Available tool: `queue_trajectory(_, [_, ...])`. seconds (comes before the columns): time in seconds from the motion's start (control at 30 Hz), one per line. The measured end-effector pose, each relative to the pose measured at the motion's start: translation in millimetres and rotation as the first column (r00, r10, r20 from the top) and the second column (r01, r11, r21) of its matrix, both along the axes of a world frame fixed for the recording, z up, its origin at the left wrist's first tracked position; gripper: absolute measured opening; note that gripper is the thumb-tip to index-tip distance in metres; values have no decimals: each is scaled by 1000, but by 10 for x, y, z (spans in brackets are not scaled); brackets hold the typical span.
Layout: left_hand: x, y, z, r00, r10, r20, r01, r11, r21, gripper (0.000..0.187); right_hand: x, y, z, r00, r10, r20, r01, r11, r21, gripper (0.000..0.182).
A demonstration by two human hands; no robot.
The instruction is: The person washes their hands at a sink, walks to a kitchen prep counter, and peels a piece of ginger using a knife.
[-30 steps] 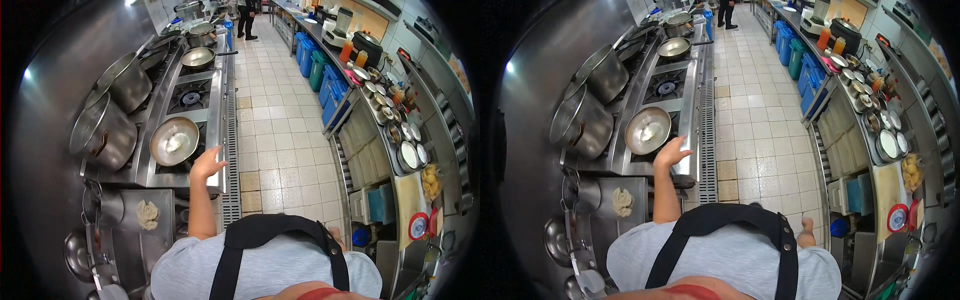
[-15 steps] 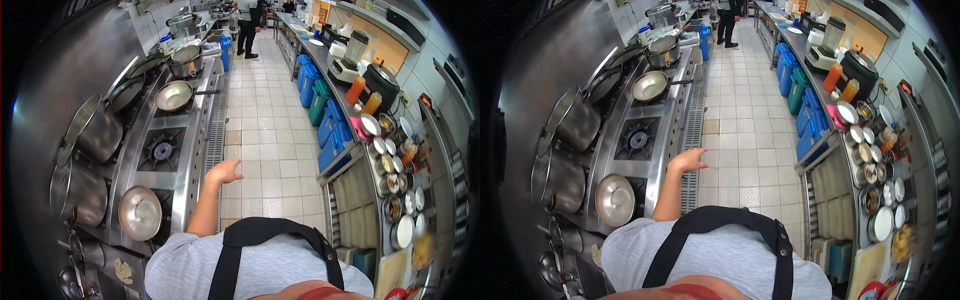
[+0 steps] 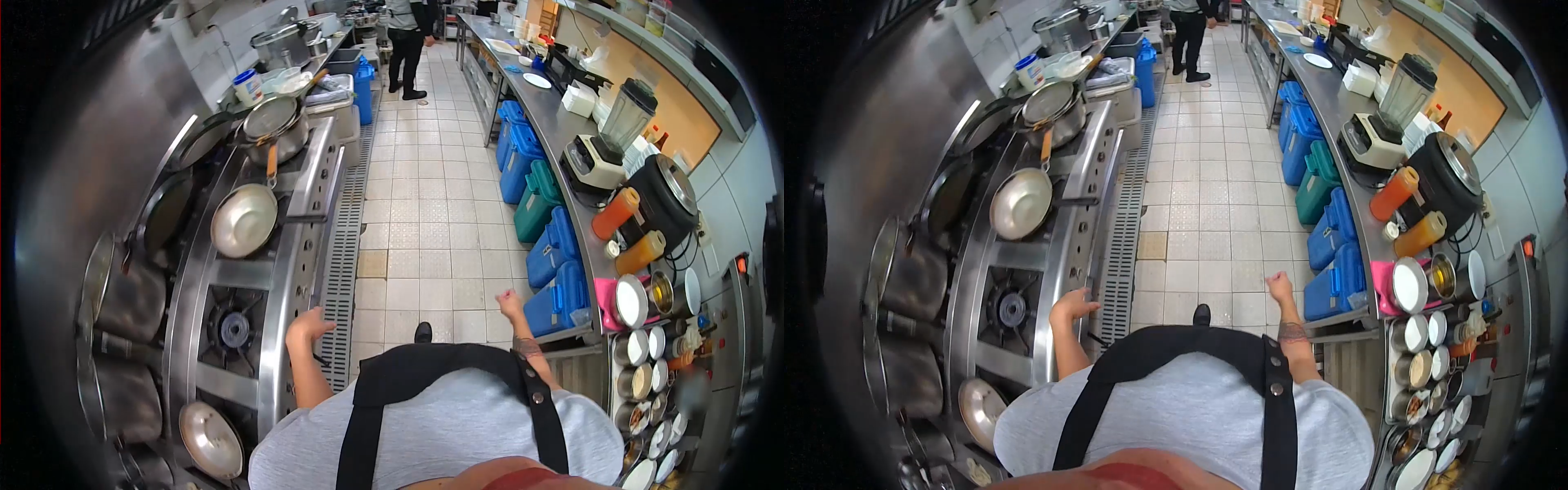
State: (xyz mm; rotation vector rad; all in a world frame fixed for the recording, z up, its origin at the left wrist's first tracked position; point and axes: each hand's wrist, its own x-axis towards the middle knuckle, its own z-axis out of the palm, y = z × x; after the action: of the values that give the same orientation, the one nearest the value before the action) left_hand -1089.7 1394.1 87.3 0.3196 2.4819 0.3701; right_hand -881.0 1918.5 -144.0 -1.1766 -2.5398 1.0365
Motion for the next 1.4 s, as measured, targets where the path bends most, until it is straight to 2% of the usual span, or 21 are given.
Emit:
queue_trajectory(0.03, [-263,132,26,999,35,16,-35,999,14,71,-54,35,-48,995,24,99,-41,983,177,27])
queue_trajectory(0.07, [-489,297,21,997,70,39,-72,997,28,73,-52,89,-94,967,30,255,-72,985,157,26])
queue_trajectory(0.1, [-717,574,252,991,111,80,-119,987,104,73,-62,172,-94,915,39,402,-101,986,135,26])
queue_trajectory(0.17, [-1299,1128,235,987,-44,-156,54,997,58,71,20,500,-381,844,17,536,-101,987,128,27])
queue_trajectory(0.23, [-1751,1872,510,978,-153,-140,152,988,-19,67,158,772,-502,828,-153,539,126,988,88,32])
queue_trajectory(0.37, [-2517,3163,717,871,-419,-256,481,833,272,66,240,1083,-168,819,-352,453,326,935,136,38])
queue_trajectory(0.43, [-2838,3745,820,859,-456,-233,511,795,327,66,219,1244,-363,717,-580,386,542,813,215,38])
queue_trajectory(0.5, [-3230,4183,693,854,-479,-203,520,775,359,66,89,1518,-547,635,-662,399,638,740,213,38])
queue_trajectory(0.57, [-3608,4477,477,889,-420,-180,454,856,248,67,-189,1902,-635,608,-586,535,614,775,150,38])
queue_trajectory(0.6, [-3819,4613,452,903,-390,-179,421,888,185,67,-387,2144,-641,618,-484,620,558,825,88,38])
queue_trajectory(0.63, [-4031,4718,439,935,-342,-90,350,933,84,69,-608,2404,-648,629,-374,682,495,868,19,38])
queue_trajectory(0.73, [-4612,4867,543,972,-232,-28,234,971,57,69,-1538,3350,-666,662,-118,740,288,952,-106,40])
queue_trajectory(0.83, [-5185,4936,508,990,-50,-129,60,996,71,70,-2796,4394,-788,674,102,732,30,986,-165,42])
queue_trajectory(0.9, [-5494,4912,439,993,42,-109,-28,991,127,69,-3909,5069,-861,730,162,664,-100,986,-130,44])
queue_trajectory(0.97, [-5792,5011,367,987,138,-77,-128,983,132,69,-5116,5558,-816,872,148,466,-145,988,-43,46])
queue_trajectory(1.0, [-5927,5064,320,981,189,-51,-184,978,96,69,-5698,5655,-579,940,177,291,-200,978,51,48])
queue_trajectory(1.07, [-6298,5067,-123,982,188,-12,-188,982,-33,69,-6779,5803,-190,948,178,266,-188,982,13,46])
queue_trajectory(1.13, [-6824,5195,-449,975,125,186,-88,977,-195,70,-7609,5782,155,972,171,163,-169,985,-26,43])
queue_trajectory(1.23, [-7679,5620,-616,992,97,77,-83,983,-162,68,-8401,5802,-16,976,187,108,-192,981,36,40])
queue_trajectory(1.33, [-8824,6312,-352,996,74,42,-73,997,-13,66,-8784,5865,-87,925,263,275,-247,965,-91,38])
queue_trajectory(1.4, [-9541,6881,-214,989,-95,-112,89,994,-59,68,-8843,6086,-342,901,253,353,-212,965,-152,38])
